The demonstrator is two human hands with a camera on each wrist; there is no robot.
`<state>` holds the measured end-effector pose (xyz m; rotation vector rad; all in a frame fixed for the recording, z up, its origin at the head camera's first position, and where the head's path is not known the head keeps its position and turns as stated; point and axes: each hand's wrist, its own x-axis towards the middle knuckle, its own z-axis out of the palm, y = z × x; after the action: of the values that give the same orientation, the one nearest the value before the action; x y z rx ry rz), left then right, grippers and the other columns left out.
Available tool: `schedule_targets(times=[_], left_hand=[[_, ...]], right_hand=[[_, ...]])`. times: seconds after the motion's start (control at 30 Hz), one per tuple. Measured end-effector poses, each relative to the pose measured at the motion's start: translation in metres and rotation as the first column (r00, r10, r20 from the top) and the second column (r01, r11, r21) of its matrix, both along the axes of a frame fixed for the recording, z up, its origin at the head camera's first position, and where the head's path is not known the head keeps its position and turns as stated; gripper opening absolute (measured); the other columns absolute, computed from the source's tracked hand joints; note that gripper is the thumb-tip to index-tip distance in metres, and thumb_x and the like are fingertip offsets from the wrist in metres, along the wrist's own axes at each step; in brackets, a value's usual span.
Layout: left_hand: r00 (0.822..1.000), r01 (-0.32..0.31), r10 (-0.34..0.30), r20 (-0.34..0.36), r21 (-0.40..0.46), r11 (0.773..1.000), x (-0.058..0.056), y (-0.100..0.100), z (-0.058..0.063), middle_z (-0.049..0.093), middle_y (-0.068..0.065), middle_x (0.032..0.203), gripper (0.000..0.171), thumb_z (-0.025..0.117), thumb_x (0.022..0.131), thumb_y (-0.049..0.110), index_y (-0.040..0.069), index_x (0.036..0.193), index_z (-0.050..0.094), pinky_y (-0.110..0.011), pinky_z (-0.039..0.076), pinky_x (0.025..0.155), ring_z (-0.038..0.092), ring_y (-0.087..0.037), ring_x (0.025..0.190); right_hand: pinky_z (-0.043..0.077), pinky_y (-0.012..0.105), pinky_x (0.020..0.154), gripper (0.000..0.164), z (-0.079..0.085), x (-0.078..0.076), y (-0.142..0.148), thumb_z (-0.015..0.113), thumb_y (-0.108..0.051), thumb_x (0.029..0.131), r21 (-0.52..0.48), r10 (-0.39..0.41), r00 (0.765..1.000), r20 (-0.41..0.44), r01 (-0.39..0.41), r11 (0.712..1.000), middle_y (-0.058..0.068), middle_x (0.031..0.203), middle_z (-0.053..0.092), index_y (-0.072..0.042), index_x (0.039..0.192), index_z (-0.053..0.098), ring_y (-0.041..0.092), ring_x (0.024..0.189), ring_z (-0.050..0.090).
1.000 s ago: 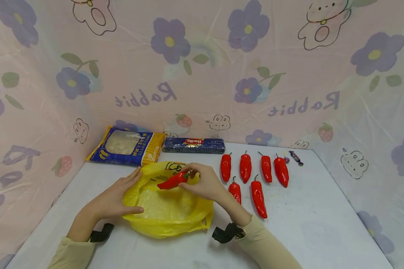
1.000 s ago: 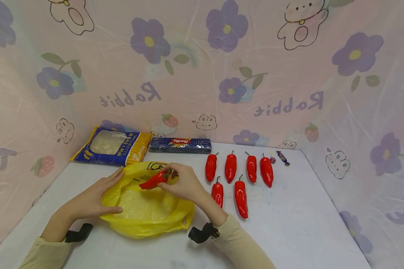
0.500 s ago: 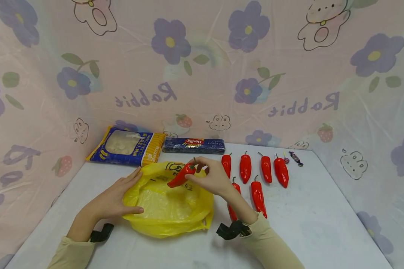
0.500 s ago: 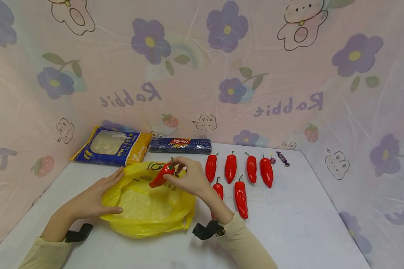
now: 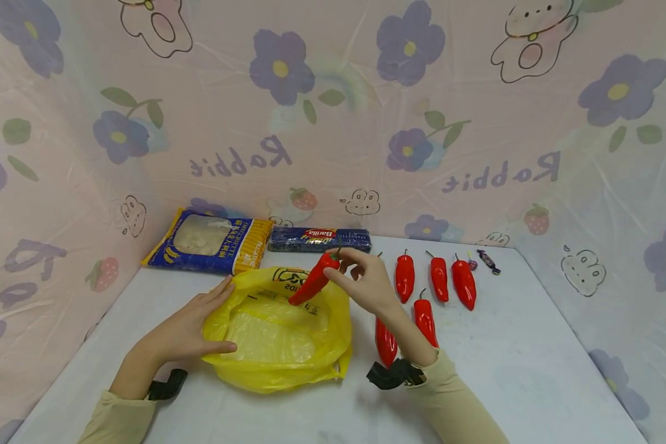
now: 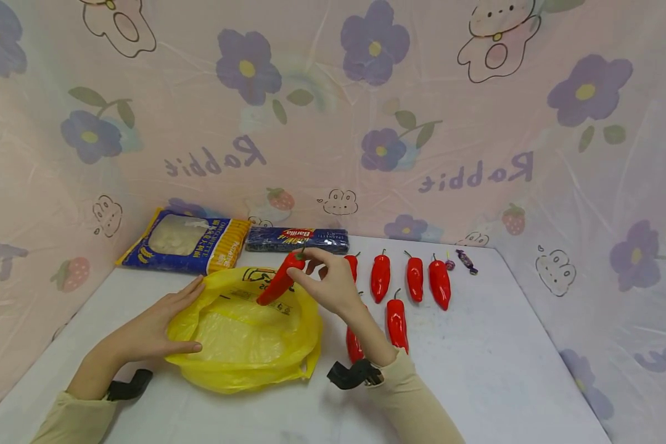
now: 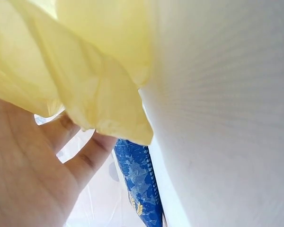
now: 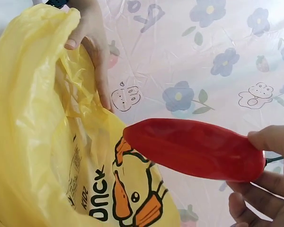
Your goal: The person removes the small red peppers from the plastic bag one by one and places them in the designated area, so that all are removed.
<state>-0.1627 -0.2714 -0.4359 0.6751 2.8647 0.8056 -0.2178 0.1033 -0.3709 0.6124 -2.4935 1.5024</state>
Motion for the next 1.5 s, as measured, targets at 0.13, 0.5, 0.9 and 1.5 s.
schedule_targets(times=[0.13, 0.5, 0.9, 1.5], left_hand=[[1.000, -0.004, 0.004, 0.001, -0.006, 1.000, 0.000, 0.000, 0.000, 0.016, -0.015, 0.177, 0.116, 0.084, 0.083, 0.062, 0.004, 0.167, 0.028, -0.075, 0.025, 0.120, 0.026, -0.055, 0.154], [1.000, 0.006, -0.006, -0.026, -0.014, 1.000, -0.001, 0.001, 0.000, 0.018, -0.018, 0.176, 0.116, 0.085, 0.083, 0.060, -0.001, 0.165, 0.030, -0.073, 0.026, 0.121, 0.027, -0.054, 0.154], [0.999, -0.034, 0.031, -0.043, -0.068, 0.997, 0.001, 0.000, 0.002, 0.020, -0.019, 0.176, 0.118, 0.082, 0.082, 0.065, -0.002, 0.165, 0.030, -0.074, 0.034, 0.117, 0.034, -0.059, 0.148], [0.996, -0.062, 0.054, -0.067, -0.126, 0.990, 0.001, 0.001, 0.005, 0.021, -0.020, 0.175, 0.119, 0.079, 0.083, 0.070, -0.001, 0.165, 0.031, -0.074, 0.031, 0.118, 0.034, -0.057, 0.149]], right_hand=[[0.051, 0.026, 0.077, 0.037, 0.004, 0.000, 0.007, 0.079, -0.025, 0.095, -0.028, -0.024, 1.000, 0.000, 0.024, 0.999, 0.007, 0.109, 0.076, -0.012, 0.130, 0.075, 0.023, 0.093, 0.061], [0.056, 0.027, 0.084, 0.037, 0.009, -0.003, 0.032, 0.078, -0.021, 0.098, -0.129, -0.043, 0.999, 0.030, 0.047, 0.991, 0.011, 0.119, 0.075, -0.007, 0.130, 0.069, 0.025, 0.104, 0.068], [0.055, 0.028, 0.096, 0.040, 0.015, -0.002, 0.071, 0.074, -0.026, 0.102, -0.158, -0.127, 0.985, 0.118, 0.145, 0.977, 0.014, 0.122, 0.074, -0.007, 0.136, 0.068, 0.017, 0.109, 0.067], [0.052, 0.010, 0.092, 0.048, -0.002, 0.007, 0.148, 0.068, -0.032, 0.105, -0.043, -0.277, 0.947, 0.165, 0.288, 0.957, 0.001, 0.124, 0.072, -0.001, 0.143, 0.063, -0.002, 0.107, 0.063]])
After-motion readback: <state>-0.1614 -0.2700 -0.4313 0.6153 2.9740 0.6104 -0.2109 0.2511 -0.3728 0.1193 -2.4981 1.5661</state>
